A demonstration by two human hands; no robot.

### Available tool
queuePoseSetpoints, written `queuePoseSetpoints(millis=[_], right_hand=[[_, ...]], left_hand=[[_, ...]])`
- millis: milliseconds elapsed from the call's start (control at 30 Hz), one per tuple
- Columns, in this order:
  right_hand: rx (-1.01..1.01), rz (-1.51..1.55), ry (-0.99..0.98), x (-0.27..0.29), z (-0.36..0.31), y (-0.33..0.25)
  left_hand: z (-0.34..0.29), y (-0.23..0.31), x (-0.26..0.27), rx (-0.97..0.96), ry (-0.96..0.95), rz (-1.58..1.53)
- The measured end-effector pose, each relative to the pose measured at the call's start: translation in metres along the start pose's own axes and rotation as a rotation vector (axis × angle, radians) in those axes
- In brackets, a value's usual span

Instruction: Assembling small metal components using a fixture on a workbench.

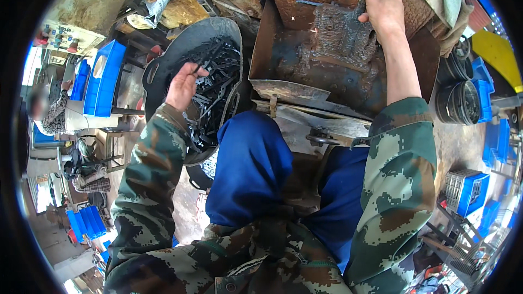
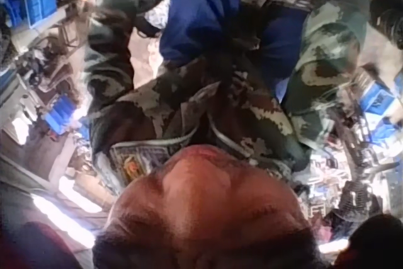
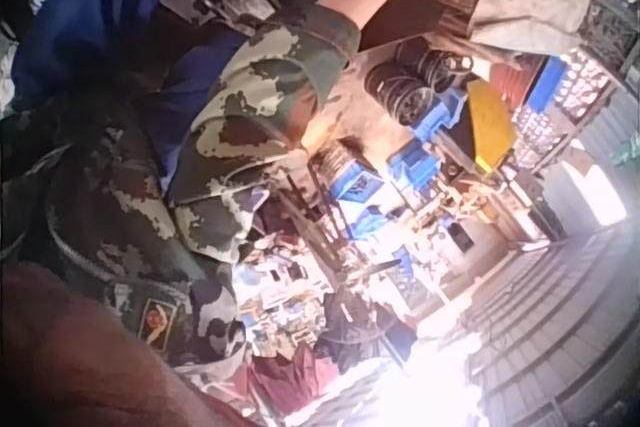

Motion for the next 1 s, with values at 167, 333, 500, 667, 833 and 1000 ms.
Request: queuePoseSetpoints(millis=[167, 333, 500, 667, 833, 1000], right_hand=[[0.006, -0.018, -0.002, -0.002, 0.001, 0.0], [0.003, -0.04, 0.01, 0.003, 0.0, 0.003], [0.005, -0.032, 0.011, -0.001, -0.002, 0.001], [-0.001, -0.024, 0.005, -0.004, -0.001, 0.005], [0.035, -0.001, 0.056, 0.008, 0.001, -0.018], [-0.034, 0.012, 0.055, -0.001, -0.001, -0.002]], left_hand=[[-0.002, -0.032, 0.001, -0.113, 0.014, 0.406], [-0.018, -0.018, 0.01, -0.065, -0.033, 0.623], [-0.042, -0.023, 0.037, -0.001, -0.012, 0.542], [-0.037, -0.01, 0.046, 0.122, 0.026, -0.056], [0.001, 0.105, -0.002, 0.029, 0.109, -0.592], [0.056, 0.171, -0.079, -0.091, -0.001, -0.901]])
Point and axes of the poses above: each hand's wrist, its own z-axis towards the middle knuckle, its own x-axis out of the back of the hand, y = z × x, the point moved 8 cm from there along z, towards the middle knuckle, and after that the axes turned 1 degree about x, right-handed, at the moved point
